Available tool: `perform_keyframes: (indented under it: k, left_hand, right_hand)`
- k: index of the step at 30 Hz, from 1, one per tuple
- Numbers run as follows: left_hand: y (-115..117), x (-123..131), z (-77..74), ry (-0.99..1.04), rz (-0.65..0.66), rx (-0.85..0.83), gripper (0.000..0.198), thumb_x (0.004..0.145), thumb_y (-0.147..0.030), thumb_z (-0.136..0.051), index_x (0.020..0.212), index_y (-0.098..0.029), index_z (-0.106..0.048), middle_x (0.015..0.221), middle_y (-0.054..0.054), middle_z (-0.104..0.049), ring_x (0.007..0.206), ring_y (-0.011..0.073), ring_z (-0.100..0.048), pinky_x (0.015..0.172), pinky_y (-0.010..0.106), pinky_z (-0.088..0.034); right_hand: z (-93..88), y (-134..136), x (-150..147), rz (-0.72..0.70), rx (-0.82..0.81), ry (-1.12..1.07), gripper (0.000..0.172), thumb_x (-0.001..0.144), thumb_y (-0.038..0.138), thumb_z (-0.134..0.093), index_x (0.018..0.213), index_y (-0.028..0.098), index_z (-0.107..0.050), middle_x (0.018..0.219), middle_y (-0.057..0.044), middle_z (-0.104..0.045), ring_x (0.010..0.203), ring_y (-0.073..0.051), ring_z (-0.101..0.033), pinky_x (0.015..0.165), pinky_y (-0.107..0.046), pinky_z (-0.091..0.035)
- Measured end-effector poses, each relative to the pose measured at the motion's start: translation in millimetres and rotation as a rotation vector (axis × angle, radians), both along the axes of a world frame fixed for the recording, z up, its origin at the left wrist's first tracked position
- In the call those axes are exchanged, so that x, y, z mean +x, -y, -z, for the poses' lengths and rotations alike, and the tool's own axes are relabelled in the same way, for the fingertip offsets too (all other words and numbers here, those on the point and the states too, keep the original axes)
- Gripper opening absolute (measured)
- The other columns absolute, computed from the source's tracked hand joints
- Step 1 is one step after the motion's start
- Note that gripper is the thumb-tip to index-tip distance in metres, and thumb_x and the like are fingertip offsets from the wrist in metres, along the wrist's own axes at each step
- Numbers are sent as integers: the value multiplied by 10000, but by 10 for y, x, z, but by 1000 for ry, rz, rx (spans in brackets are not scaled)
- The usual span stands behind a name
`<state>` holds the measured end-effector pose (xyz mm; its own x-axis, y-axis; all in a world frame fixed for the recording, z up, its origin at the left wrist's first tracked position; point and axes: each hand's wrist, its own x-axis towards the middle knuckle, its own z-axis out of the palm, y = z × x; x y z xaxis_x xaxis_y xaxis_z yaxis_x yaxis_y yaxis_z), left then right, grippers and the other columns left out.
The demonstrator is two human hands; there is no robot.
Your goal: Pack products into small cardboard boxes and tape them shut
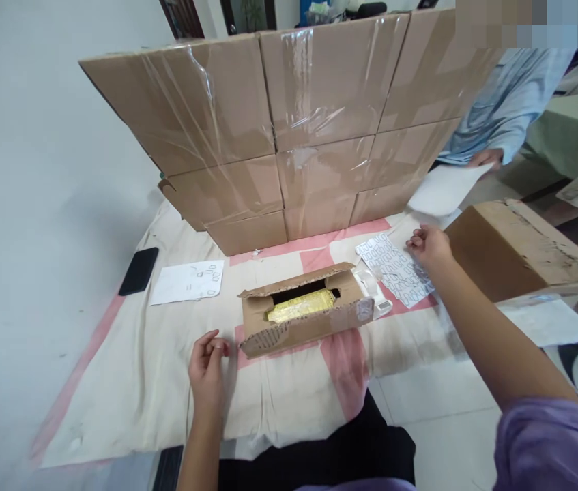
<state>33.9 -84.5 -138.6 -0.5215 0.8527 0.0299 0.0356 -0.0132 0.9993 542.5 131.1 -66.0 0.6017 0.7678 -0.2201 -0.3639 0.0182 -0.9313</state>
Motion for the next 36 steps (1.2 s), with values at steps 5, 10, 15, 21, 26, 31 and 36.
perform_keyframes:
  k: [5, 10, 15, 21, 26, 31, 36]
  left_hand:
    - [108, 28, -80, -162, 89, 158, 385, 927, -529, -670, 1181, -240, -672, 1032, 50, -687, 868, 176, -638, 817, 318, -547]
    - [27, 188, -440, -383, 295, 366, 611, 991, -694, -425, 1474, -342, -551, 1567, 108, -447, 1364, 309, -500, 1027, 428, -504]
    - [-269, 369, -965, -690, 438, 238, 752, 985, -250, -461, 1661, -388, -161, 1712, 66, -287, 1540, 291, -315, 1180, 513, -376]
    - [-204, 636, -1341, -1200, 576, 66, 462, 1009, -218, -400, 1416, -302, -603, 1415, 80, -640, 1436, 298, -487, 1213, 601, -263]
    - [-52, 906, -1297, -1406, 498, 35, 575, 954, -463, -634, 1495, -282, -559, 1501, 182, -550, 1500, 418, -392, 1163, 659, -316]
    - [-143, 878, -1171, -1369, 440, 113, 643, 866, -475, -749, 1467, -317, -583, 1421, 165, -608, 1416, 430, -474, 1099, 611, -404]
    - [-179, 837, -1121, -1345, 419, 152, 643, 861, -487, -753, 1440, -258, -593, 1391, 163, -632, 1378, 419, -506, 1096, 581, -408]
  right_hand:
    - [-156, 917, -662, -509, 249, 366, 174, 867, 383, -742, 961, 236, -737, 847, -39, -662, 673, -159, -580, 655, -321, -505]
    - [-256, 1676, -1305, -791, 390, 823, 383, 1003, 573, -544, 1070, 274, -773, 1313, -106, -579, 1289, -317, -541, 1091, -488, -459]
    - [-150, 1753, -1638, -529, 311, 784, 318, 1026, 437, -536, 1310, 314, -613, 1375, -100, -543, 1305, -281, -537, 1100, -490, -478]
    - [-110, 1725, -1796, -568, 461, 904, 487, 1014, 248, -426, 1488, 334, -492, 1584, -63, -478, 1531, -279, -339, 1257, -598, -299]
    - [-56, 1691, -1920, -456, 523, 849, 289, 970, 199, -418, 1009, 276, -694, 1361, -51, -673, 1474, -283, -422, 1246, -606, -314]
    - [-3, 1662, -1987, -387, 527, 772, 264, 953, 217, -435, 941, 276, -692, 1301, -45, -708, 1453, -279, -456, 1233, -589, -338]
    - [80, 1622, -2016, -308, 591, 745, 252, 965, 286, -464, 921, 283, -712, 1207, -53, -736, 1397, -306, -511, 1204, -604, -361]
